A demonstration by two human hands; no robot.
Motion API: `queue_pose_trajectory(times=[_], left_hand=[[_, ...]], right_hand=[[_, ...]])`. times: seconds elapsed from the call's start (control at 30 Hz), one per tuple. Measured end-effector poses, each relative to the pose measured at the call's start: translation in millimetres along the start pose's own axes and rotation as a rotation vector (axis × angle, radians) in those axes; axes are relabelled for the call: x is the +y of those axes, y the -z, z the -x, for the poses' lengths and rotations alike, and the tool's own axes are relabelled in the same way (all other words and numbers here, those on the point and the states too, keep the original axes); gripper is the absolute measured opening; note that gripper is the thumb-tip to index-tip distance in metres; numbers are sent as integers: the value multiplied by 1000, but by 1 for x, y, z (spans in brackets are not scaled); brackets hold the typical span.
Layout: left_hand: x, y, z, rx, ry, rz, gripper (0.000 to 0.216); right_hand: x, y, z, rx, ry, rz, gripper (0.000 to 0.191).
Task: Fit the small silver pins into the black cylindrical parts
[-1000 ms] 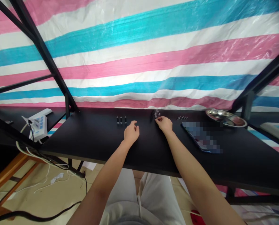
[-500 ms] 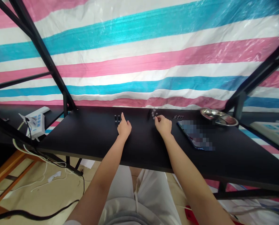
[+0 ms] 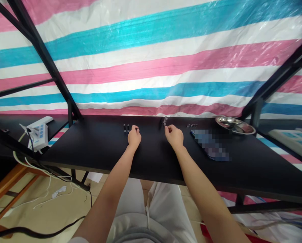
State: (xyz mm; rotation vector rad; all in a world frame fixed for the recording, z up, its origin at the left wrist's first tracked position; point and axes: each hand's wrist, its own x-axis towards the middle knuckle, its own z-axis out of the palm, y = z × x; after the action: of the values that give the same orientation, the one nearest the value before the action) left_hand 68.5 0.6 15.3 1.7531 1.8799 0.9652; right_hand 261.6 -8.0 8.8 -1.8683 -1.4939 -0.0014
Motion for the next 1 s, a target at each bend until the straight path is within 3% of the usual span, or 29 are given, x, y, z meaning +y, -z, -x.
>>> queue_pose_trajectory(times=[0.13, 0.3, 0.43, 0.77, 1.0], left_hand=[[-1, -4, 3, -26, -47, 68, 16], [1, -4, 9, -54, -85, 81, 14], [2, -4, 12, -75, -102, 67, 14], [2, -4, 14, -83, -113, 57, 15], [2, -3, 14, -109, -116, 43, 15]], right_hand=[[13, 1, -6, 48, -62, 72, 27], [23, -5, -5, -126, -104, 227, 42], [26, -12, -8, -169, -70, 255, 28], [35, -16, -39, -132, -101, -63, 14], [38, -24, -67, -279, -136, -112, 12]])
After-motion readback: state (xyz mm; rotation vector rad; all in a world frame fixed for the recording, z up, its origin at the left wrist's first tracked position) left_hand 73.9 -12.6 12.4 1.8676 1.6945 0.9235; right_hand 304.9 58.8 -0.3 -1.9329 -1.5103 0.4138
